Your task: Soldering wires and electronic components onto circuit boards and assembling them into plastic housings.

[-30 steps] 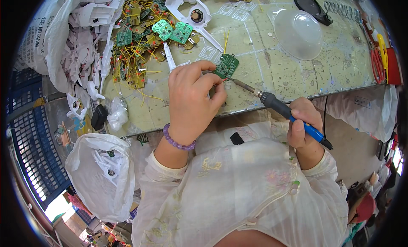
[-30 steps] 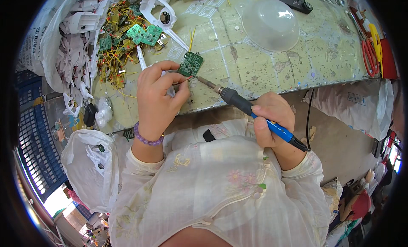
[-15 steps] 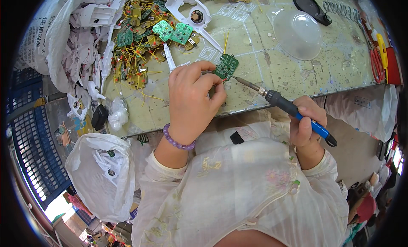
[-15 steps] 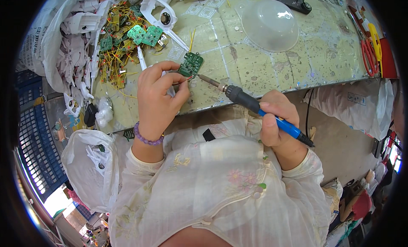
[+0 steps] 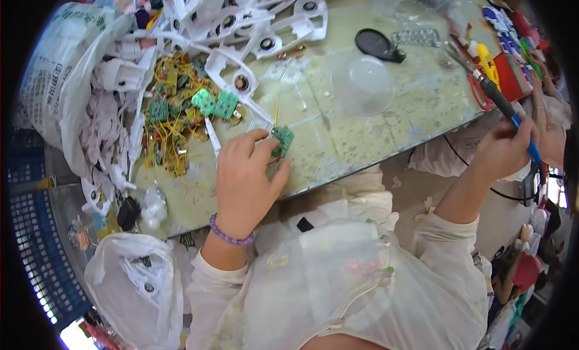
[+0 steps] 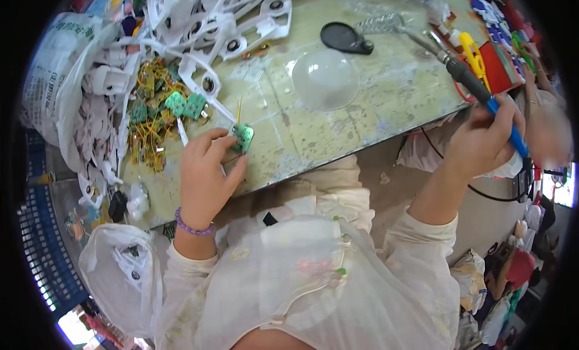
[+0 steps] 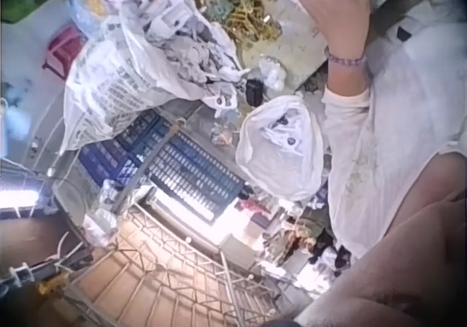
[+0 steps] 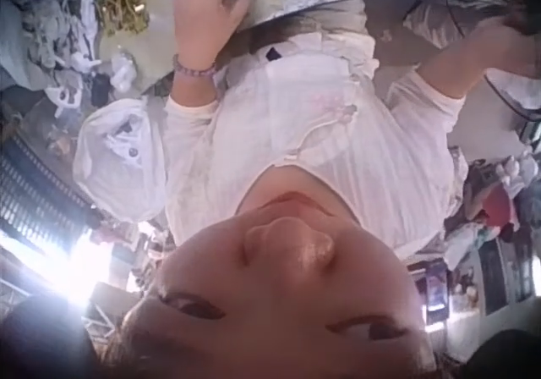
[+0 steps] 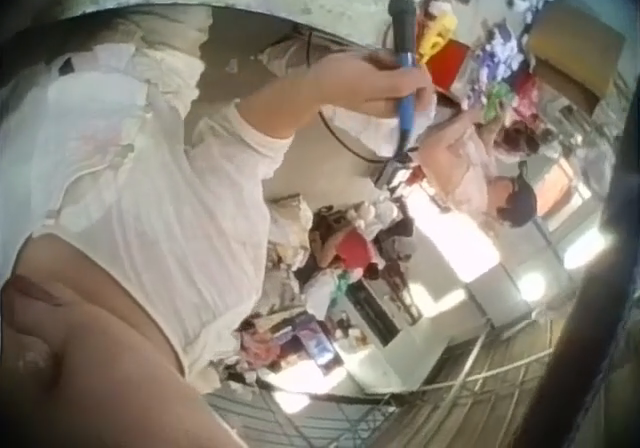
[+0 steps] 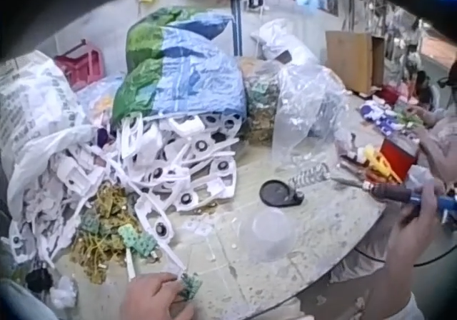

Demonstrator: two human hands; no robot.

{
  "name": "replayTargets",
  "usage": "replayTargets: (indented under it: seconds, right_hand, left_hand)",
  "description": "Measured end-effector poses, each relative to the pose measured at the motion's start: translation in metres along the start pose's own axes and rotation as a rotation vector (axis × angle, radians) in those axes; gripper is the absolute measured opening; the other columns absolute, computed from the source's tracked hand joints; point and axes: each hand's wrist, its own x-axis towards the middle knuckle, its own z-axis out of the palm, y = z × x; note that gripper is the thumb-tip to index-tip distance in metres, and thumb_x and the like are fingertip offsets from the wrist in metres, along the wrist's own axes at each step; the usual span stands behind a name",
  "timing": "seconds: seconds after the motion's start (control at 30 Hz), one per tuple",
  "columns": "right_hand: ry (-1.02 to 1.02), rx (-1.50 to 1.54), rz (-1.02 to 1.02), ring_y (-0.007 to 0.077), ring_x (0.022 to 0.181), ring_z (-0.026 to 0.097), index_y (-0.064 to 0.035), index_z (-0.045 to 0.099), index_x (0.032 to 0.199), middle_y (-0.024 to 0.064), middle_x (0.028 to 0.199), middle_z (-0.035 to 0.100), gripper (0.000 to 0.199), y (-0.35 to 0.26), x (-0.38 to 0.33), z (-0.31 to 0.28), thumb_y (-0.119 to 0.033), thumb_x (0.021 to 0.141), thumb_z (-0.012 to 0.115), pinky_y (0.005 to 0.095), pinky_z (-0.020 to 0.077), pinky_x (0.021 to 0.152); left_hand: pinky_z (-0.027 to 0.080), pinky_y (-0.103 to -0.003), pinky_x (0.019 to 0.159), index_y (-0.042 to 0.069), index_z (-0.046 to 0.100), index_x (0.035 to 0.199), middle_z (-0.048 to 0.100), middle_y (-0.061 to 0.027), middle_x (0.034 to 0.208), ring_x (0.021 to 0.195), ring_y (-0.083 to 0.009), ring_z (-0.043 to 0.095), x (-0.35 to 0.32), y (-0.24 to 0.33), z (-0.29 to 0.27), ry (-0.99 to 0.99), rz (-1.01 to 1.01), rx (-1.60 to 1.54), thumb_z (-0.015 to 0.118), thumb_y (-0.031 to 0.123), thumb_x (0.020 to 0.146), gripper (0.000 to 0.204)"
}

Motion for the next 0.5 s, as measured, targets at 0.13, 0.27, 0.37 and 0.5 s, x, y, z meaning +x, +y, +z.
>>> replayTargets:
  seconds: [0.13, 0.27, 0.37, 0.5]
  right_hand:
    - [-0.024, 0.161, 0.23, 0.0074, 0.054, 0.045, 0.0006, 0.061, 0.08, 0.0034, 0.065, 0.052, 0.019, -0.012, 0.05, 0.027, -0.017, 0.087, 0.058, 0.0188, 0.0328, 0.047]
    - [-0.404, -0.098, 0.274, 0.0095, 0.059, 0.047, -0.0012, 0.061, 0.086, 0.0005, 0.064, 0.052, 0.025, 0.006, 0.047, 0.066, -0.026, 0.087, 0.059, 0.0263, 0.0382, 0.055]
    - [-0.614, -0.205, 0.34, 0.0082, 0.061, 0.049, -0.0012, 0.062, 0.09, 0.0015, 0.064, 0.053, 0.031, 0.014, 0.025, 0.088, -0.032, 0.088, 0.061, 0.025, 0.0389, 0.057]
    - [-0.51, -0.001, 0.398, 0.0064, 0.057, 0.046, -0.0007, 0.056, 0.099, -0.0006, 0.066, 0.054, 0.03, 0.024, -0.016, 0.097, -0.025, 0.086, 0.067, 0.0229, 0.034, 0.051]
  left_hand:
    - [0.044, -0.04, 0.082, 0.0, 0.059, 0.106, 0.057, -0.0144, 0.106, 0.095, -0.0309, 0.055, 0.009, 0.01, 0.007, -0.025, -0.032, 0.084, 0.071, 0.015, 0.071, 0.039]
    - [0.045, -0.038, 0.076, -0.002, 0.058, 0.107, 0.056, -0.0138, 0.095, 0.087, -0.0292, 0.055, 0.012, 0.015, 0.011, -0.044, -0.116, 0.165, 0.072, 0.017, 0.071, 0.043]
    - [0.047, -0.04, 0.076, 0.0, 0.059, 0.11, 0.059, -0.0145, 0.102, 0.09, -0.0321, 0.057, 0.012, 0.015, 0.013, -0.086, -0.195, 0.099, 0.072, 0.019, 0.073, 0.043]
    - [0.049, -0.038, 0.069, 0.0, 0.061, 0.108, 0.062, -0.0123, 0.092, 0.078, -0.0299, 0.06, 0.009, 0.009, 0.016, -0.045, -0.135, 0.066, 0.07, 0.016, 0.073, 0.04]
